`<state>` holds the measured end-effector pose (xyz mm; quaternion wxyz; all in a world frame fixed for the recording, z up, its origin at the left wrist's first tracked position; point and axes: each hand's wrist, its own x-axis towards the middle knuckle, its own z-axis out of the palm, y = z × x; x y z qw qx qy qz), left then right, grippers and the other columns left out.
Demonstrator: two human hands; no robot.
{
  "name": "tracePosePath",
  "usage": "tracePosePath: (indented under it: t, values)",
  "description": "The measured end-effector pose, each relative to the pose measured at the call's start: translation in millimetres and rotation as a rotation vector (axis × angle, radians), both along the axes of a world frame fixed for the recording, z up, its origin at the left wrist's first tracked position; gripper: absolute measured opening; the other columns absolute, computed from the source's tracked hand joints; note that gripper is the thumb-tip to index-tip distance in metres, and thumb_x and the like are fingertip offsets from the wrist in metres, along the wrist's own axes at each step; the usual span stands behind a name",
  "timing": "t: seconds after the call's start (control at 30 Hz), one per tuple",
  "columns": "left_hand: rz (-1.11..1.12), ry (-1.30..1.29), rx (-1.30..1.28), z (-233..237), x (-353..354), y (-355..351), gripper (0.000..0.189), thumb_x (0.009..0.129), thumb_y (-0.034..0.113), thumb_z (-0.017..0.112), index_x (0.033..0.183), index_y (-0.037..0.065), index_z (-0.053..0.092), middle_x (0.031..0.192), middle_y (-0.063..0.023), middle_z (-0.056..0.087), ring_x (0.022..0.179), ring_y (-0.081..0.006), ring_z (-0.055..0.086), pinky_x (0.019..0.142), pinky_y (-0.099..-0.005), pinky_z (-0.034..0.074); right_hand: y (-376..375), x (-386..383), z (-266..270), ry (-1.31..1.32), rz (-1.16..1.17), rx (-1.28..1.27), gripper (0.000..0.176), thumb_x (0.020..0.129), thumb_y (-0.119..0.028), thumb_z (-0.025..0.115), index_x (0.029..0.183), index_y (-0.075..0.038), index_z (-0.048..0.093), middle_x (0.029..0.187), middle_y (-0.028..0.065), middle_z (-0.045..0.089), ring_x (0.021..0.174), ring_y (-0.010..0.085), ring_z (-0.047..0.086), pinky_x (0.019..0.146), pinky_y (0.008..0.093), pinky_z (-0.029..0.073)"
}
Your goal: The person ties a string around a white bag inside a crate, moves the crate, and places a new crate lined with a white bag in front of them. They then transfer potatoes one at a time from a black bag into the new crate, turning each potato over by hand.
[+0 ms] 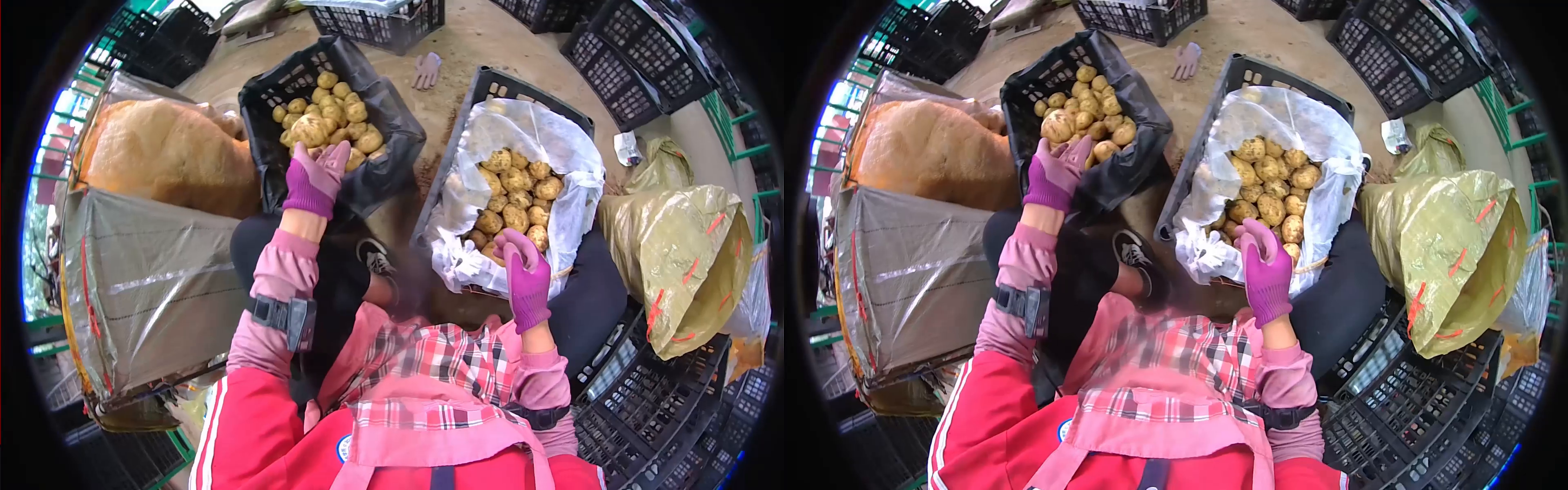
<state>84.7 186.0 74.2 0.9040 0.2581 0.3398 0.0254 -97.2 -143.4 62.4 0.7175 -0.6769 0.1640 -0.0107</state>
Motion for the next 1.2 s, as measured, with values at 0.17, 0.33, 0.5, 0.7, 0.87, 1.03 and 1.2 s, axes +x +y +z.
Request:
tracePosePath:
  t: [0.17,0.33,0.5,0.7,0.87,1.03,1.2]
  values:
    - [-0.787,-0.365,0.36,14.1,-52.2,-100.9,0.036,0.104,0.022,0.044,0.134,0.003,0.05,0.132,-0.0109,0.056,0.115,-0.0241,0.06,0.099,-0.0367,0.051,-39.5,77.2,-72.0,0.052,0.168,-0.429,0.042,0.09,-0.028,0.066,0.121,-0.001,0.062,0.102,0.017,0.071,0.094,0.0248,0.069,0.084,0.0325,0.052]
    - [-1.364,-0.465,0.59,-51.7,-66.0,-188.7,0.032,0.099,0.017,0.048,0.125,0.001,0.059,0.114,-0.0083,0.065,0.105,-0.0155,0.063,0.088,-0.0288,0.053,-50.7,152.2,-111.6,0.167,0.302,-1.138,0.043,0.088,-0.023,0.059,0.128,-0.008,0.058,0.126,0.0137,0.062,0.115,0.033,0.06,0.095,0.0435,0.047]
    - [-1.062,-0.085,1.251,-115.7,-29.8,-228.7,0.046,0.096,0.02,0.058,0.135,-0.003,0.048,0.121,-0.0171,0.061,0.113,-0.024,0.059,0.095,-0.0333,0.048,-64.8,207.7,-145.9,-0.219,0.374,-1.571,0.051,0.083,-0.021,0.063,0.133,-0.013,0.053,0.139,0.012,0.051,0.127,0.0305,0.051,0.101,0.046,0.042]
    - [-0.776,-0.269,1.094,-87.4,-30.9,-200.1,0.06,0.095,0.02,0.063,0.143,-0.002,0.037,0.138,-0.0209,0.049,0.125,-0.0261,0.051,0.099,-0.0332,0.044,-44.8,245.2,-112.1,0.091,0.682,-1.567,0.048,0.079,-0.024,0.07,0.125,-0.012,0.062,0.129,0.0129,0.057,0.121,0.0297,0.055,0.098,0.0471,0.045]
    - [-0.886,-0.245,0.776,-74.2,-65.0,-181.0,0.054,0.1,0.025,0.056,0.144,0.002,0.037,0.137,-0.0174,0.05,0.119,-0.0221,0.056,0.093,-0.0311,0.049,-56.9,230.0,-76.7,0.266,0.604,-1.099,0.061,0.065,-0.043,0.082,0.112,-0.005,0.068,0.111,0.0157,0.066,0.104,0.0304,0.064,0.089,0.0405,0.051]
    - [-0.943,-0.134,0.439,-28.1,-84.4,-182.4,0.054,0.102,0.033,0.052,0.145,0.005,0.036,0.128,-0.0115,0.054,0.097,-0.0151,0.063,0.081,-0.0269,0.055,-50.6,128.0,-12.0,-0.166,0.538,-0.789,0.064,0.062,-0.04,0.083,0.114,-0.006,0.065,0.111,0.0147,0.063,0.104,0.0317,0.061,0.092,0.0404,0.049]
    - [-1.007,-0.369,0.492,3.8,-106.0,-175.9,0.057,0.101,0.033,0.053,0.146,0.003,0.035,0.128,-0.011,0.054,0.093,-0.0135,0.063,0.079,-0.0257,0.056,-42.3,58.4,31.6,-0.139,0.31,-0.224,0.068,0.078,-0.035,0.08,0.131,-0.003,0.053,0.123,0.0116,0.058,0.116,0.0248,0.056,0.099,0.0341,0.045]
